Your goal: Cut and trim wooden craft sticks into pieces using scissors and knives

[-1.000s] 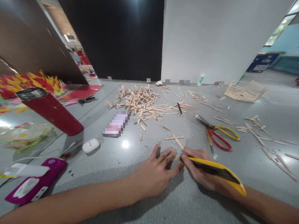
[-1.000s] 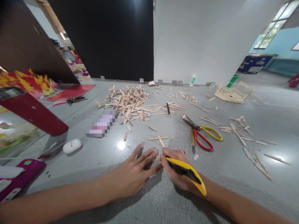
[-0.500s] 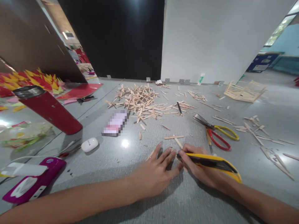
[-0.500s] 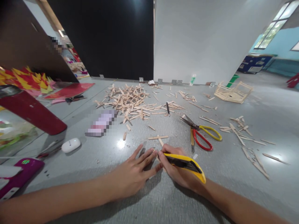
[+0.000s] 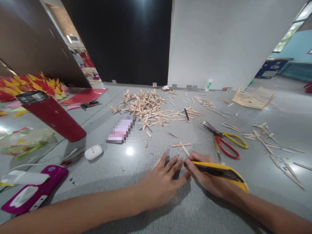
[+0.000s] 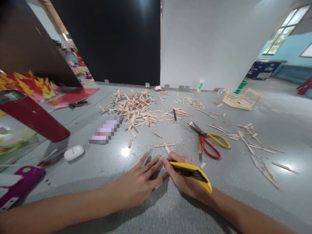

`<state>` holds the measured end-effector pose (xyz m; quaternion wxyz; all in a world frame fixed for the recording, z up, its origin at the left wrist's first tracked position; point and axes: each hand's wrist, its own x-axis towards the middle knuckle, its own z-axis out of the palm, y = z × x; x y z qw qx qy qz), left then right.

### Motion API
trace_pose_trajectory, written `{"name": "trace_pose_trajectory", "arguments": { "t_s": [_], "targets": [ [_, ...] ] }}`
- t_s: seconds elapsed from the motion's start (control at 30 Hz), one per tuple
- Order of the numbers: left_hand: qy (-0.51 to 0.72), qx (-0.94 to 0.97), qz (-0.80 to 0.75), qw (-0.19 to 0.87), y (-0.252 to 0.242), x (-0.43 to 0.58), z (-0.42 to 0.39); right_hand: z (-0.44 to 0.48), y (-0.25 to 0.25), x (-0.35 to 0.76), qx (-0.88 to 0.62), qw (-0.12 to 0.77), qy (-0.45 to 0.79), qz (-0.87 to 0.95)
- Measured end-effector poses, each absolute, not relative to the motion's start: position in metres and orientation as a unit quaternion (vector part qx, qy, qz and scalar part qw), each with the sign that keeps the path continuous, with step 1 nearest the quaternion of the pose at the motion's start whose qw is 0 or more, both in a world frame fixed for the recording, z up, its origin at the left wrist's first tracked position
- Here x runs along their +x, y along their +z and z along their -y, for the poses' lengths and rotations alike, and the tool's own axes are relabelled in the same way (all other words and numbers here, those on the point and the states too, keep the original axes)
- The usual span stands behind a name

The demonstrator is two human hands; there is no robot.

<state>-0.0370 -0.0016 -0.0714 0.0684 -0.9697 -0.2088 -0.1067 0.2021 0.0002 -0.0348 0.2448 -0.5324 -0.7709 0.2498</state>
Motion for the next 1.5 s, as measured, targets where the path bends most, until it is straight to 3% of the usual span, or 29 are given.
{"name": "trace_pose_trajectory", "arguments": {
  "t_s": [0.23, 0.53, 0.87, 1.5],
  "targets": [
    [-0.113, -0.968, 0.208, 0.080, -0.070, -0.034, 0.002, -0.001, -0.040, 0.206, -0.536, 0.232, 0.242, 0.775],
    [-0.109, -0.966, 0.218, 0.087, -0.071, -0.034, 0.002, 0.003, -0.049, 0.199, -0.512, 0.291, 0.199, 0.783],
    [-0.122, -0.961, 0.229, 0.100, -0.072, -0.035, 0.002, 0.004, -0.047, 0.207, -0.500, 0.265, 0.211, 0.797],
    [-0.146, -0.960, 0.200, 0.130, -0.072, -0.041, 0.003, 0.001, -0.048, 0.210, -0.489, 0.308, 0.236, 0.781]
  ]
}}
